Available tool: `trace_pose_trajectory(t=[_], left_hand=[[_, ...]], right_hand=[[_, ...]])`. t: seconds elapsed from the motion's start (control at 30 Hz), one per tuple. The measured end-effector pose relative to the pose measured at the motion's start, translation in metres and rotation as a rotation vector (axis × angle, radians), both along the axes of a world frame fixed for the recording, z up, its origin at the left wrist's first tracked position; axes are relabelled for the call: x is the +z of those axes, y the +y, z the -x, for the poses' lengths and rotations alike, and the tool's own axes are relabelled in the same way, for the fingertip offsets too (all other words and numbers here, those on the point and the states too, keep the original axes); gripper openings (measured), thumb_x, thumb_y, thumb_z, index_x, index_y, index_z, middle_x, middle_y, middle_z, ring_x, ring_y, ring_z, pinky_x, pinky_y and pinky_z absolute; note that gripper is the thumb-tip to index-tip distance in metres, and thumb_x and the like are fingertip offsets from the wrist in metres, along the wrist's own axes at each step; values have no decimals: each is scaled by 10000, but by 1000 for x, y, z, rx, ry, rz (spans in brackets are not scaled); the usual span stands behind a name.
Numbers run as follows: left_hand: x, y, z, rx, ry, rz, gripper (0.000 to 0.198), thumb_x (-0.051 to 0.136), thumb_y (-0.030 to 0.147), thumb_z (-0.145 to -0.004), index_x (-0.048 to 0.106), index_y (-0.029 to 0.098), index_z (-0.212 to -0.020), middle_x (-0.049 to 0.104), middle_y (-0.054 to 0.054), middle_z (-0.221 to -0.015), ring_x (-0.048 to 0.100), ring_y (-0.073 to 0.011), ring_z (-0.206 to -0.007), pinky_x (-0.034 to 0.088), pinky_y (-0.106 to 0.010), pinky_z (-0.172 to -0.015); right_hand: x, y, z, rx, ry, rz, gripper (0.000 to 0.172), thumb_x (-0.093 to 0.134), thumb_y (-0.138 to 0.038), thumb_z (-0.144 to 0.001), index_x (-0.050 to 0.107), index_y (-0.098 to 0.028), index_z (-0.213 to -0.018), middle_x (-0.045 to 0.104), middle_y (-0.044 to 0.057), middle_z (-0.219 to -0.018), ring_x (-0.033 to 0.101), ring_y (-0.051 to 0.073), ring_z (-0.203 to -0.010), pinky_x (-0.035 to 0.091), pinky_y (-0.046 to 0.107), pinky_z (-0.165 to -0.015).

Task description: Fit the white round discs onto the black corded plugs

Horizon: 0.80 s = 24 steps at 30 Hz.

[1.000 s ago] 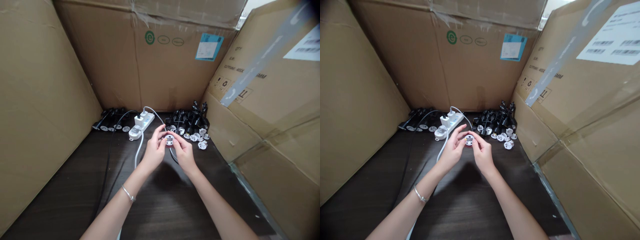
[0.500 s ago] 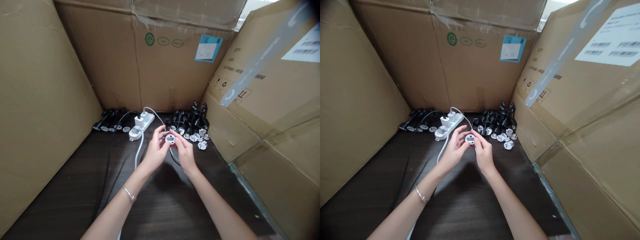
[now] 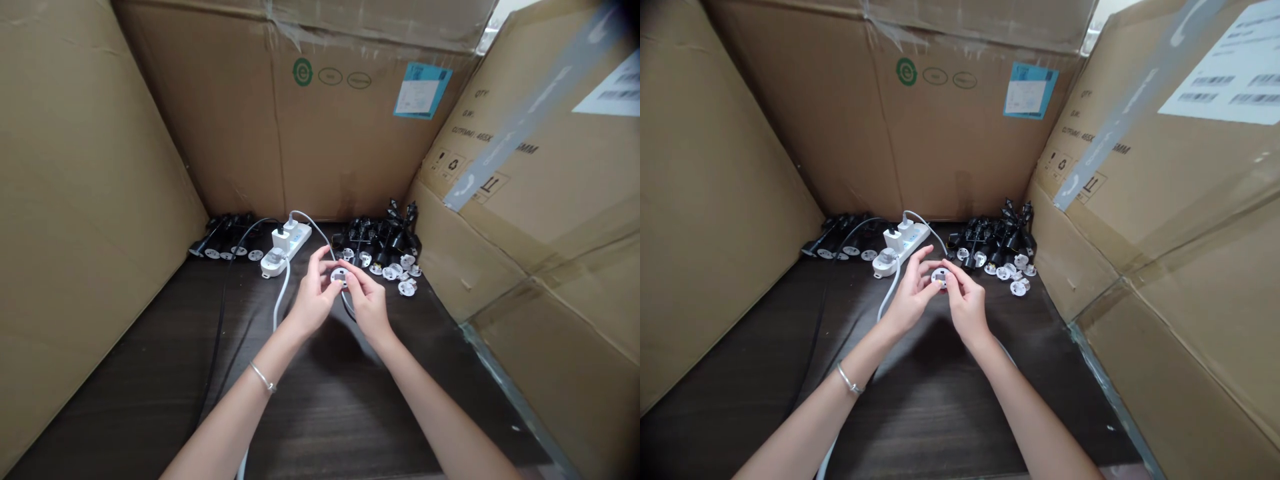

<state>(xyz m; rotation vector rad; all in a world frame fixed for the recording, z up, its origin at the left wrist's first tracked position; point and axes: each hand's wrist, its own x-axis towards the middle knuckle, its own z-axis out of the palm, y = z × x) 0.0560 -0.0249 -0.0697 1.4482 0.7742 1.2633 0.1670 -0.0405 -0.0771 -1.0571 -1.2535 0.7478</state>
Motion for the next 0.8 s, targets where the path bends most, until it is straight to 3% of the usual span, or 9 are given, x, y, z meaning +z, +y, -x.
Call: trace_pose_trajectory(t=[0.2, 0.3, 0.37, 0.43, 0.53, 0.6, 0.7, 0.8], left_hand=[[-2, -4, -2, 55, 50, -46, 617, 538, 74, -727, 321, 239, -1281, 538, -79, -1133, 586, -139, -878, 494, -287, -787], [5, -8, -3, 84, 92, -121, 604, 524, 58, -736, 321, 231, -1278, 542, -82, -1133, 582, -145, -917, 488, -283, -806], [21, -10, 3, 97, 142, -219, 544, 513, 78, -763, 347, 220, -1261, 541, -86, -1143, 579, -151, -947, 486, -287, -826], [46, -11, 18, 189, 188, -332, 435, 489, 109, -800, 408, 211, -1216, 542, -87, -1161, 567, -163, -1000, 476, -301, -863], [89, -8, 60, 509, 285, -509, 366, 464, 138, -827, 470, 208, -1186, 513, -81, -1224, 540, -178, -1061, 456, -325, -913], [106, 2, 95, 754, 415, -640, 380, 510, 164, -801, 500, 217, -1177, 444, -67, -1298, 508, -193, -1105, 451, -328, -928], [101, 33, 143, 944, 735, -643, 355, 505, 167, -778, 572, 208, -1124, 433, -67, -1287, 502, -214, -1102, 443, -358, -942], [70, 68, 178, 871, 985, -573, 313, 431, 128, -756, 653, 160, -973, 577, -80, -1050, 563, -209, -982, 439, -370, -937]], right_hand=[[3, -3, 2, -22, -20, -47, 238, 519, -237, -822, 660, -182, -1006, 687, 40, -1020, 639, 175, -930, 510, 307, -836], [5, -7, -1, -46, -110, -124, 248, 496, -242, -843, 645, -197, -1036, 672, 38, -1059, 619, 179, -986, 492, 319, -876], [5, -8, -5, -49, -205, -208, 281, 473, -246, -860, 605, -215, -1105, 647, 44, -1110, 615, 183, -997, 482, 330, -888], [4, -8, -9, -19, -275, -287, 382, 440, -239, -876, 471, -233, -1257, 584, 65, -1207, 628, 181, -968, 482, 345, -880], [3, -7, -12, -17, -297, -347, 459, 423, -240, -882, 342, -244, -1335, 535, 90, -1250, 634, 181, -936, 474, 368, -878], [2, -6, -12, -36, -302, -356, 446, 431, -236, -879, 356, -244, -1319, 537, 93, -1235, 634, 175, -916, 472, 366, -871], [2, -7, -10, -32, -322, -356, 450, 444, -231, -874, 352, -240, -1314, 540, 96, -1219, 634, 165, -884, 473, 356, -858], [2, -6, -10, -30, -345, -358, 466, 456, -241, -867, 337, -233, -1317, 549, 101, -1202, 632, 167, -869, 473, 362, -855]])
